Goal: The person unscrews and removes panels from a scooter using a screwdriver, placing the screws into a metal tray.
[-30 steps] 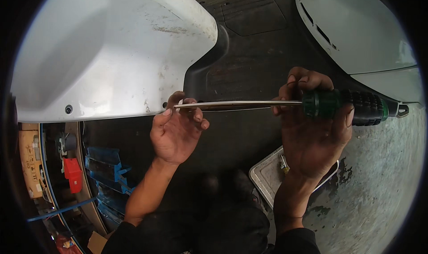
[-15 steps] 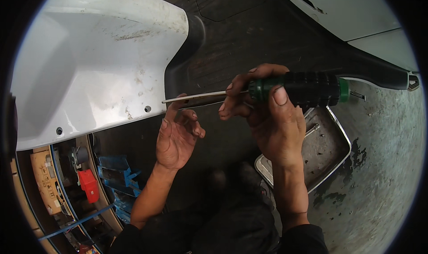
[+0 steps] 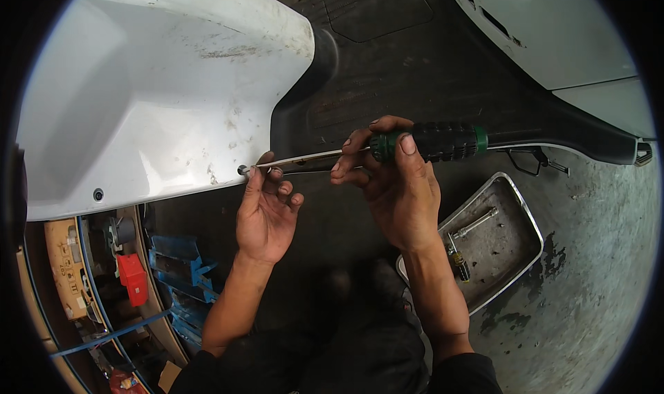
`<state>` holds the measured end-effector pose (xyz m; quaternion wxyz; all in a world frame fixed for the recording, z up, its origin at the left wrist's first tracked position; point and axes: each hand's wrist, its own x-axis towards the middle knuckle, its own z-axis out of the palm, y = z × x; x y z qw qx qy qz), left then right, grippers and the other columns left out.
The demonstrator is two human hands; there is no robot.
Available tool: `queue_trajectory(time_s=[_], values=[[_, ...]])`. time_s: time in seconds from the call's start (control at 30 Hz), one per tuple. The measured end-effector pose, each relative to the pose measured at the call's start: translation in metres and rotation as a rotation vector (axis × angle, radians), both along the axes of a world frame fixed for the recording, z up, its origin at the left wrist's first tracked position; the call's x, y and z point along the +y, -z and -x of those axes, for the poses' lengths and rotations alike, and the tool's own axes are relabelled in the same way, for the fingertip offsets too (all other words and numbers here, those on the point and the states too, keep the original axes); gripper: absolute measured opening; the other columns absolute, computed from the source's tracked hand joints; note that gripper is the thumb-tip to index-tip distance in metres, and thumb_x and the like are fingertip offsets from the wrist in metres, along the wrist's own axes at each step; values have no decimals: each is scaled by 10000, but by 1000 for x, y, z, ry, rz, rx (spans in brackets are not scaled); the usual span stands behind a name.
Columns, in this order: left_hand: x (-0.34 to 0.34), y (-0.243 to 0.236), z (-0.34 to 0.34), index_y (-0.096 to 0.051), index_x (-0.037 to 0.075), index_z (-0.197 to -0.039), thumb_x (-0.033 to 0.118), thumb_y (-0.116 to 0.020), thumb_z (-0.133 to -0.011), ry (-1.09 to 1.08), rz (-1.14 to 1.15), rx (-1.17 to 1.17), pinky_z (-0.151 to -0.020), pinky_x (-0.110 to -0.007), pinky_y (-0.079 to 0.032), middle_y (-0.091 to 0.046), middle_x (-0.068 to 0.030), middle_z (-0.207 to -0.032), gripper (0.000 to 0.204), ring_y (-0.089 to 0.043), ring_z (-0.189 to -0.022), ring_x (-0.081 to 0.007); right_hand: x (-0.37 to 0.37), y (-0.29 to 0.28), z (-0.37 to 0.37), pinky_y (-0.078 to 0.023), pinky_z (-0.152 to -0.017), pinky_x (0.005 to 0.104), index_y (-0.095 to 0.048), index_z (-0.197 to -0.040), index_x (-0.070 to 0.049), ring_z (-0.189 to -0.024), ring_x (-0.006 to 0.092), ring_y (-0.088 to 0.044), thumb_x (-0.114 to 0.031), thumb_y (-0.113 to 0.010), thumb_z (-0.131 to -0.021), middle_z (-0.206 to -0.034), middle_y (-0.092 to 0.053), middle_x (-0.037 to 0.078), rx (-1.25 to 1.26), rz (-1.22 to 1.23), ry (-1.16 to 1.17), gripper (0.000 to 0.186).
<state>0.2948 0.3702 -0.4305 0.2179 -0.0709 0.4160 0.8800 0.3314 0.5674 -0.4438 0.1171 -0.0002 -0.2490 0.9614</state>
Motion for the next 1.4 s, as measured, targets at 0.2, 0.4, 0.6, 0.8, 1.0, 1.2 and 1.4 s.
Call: queue_trajectory(time_s=[0.2,0.4,0.6,0.8,1.0,1.2,1.4], values=[[19,-7,2,-594,63,-1216,329,-538,-1008,14,70,-25,-765,-316,-508,-667,-40,-1067,343,-619,-915,-142,13,-16,-2,-572,-616,329,-489,-1215,11,-758,239,-686,-554,-339,-1015,-1116,-634,216,-338,-381,-36,618],[22,2,6,-670,72,-1077,293,-620,-967,-88,126,12,-787,-286,-511,-692,-43,-1000,252,-640,-936,-145,68,-34,-10,-578,-542,305,-545,-1152,58,-626,223,-683,-547,-546,-940,-870,-636,168,-390,-366,-123,641],[12,9,7,-680,66,-1073,274,-606,-975,-14,80,58,-778,-281,-507,-707,-48,-984,242,-654,-900,-150,138,-81,43,-571,-611,311,-601,-1152,23,-737,197,-687,-463,-779,-784,-883,-649,142,-304,-1472,-813,635],[15,7,11,-672,88,-1120,288,-602,-978,-20,74,13,-785,-278,-501,-698,-30,-1035,255,-644,-937,-139,103,-107,91,-541,-644,307,-648,-1146,-58,-751,169,-671,-286,-851,-686,-863,-671,89,-332,-2014,-1127,552],[23,2,9,-652,77,-1150,307,-587,-985,1,39,-20,-796,-285,-505,-692,-51,-1047,290,-640,-954,-145,119,-52,42,-506,-569,321,-666,-1089,-90,-713,155,-636,-69,-823,-626,-846,-659,104,276,-2575,137,489],[13,6,7,-647,60,-1121,301,-580,-988,-24,50,26,-794,-283,-503,-697,-64,-1016,283,-640,-929,-146,117,-64,35,-412,-409,265,-647,-1013,-30,-509,87,-536,-225,-739,-838,-743,-634,73,11,-1540,-253,278],[19,3,7,-634,65,-1142,301,-574,-992,8,36,20,-802,-283,-500,-694,-61,-1034,286,-636,-924,-136,158,-66,13,-302,-324,199,-642,-993,25,-402,50,-443,-439,-558,-976,-595,-560,62,-722,-728,-770,472]])
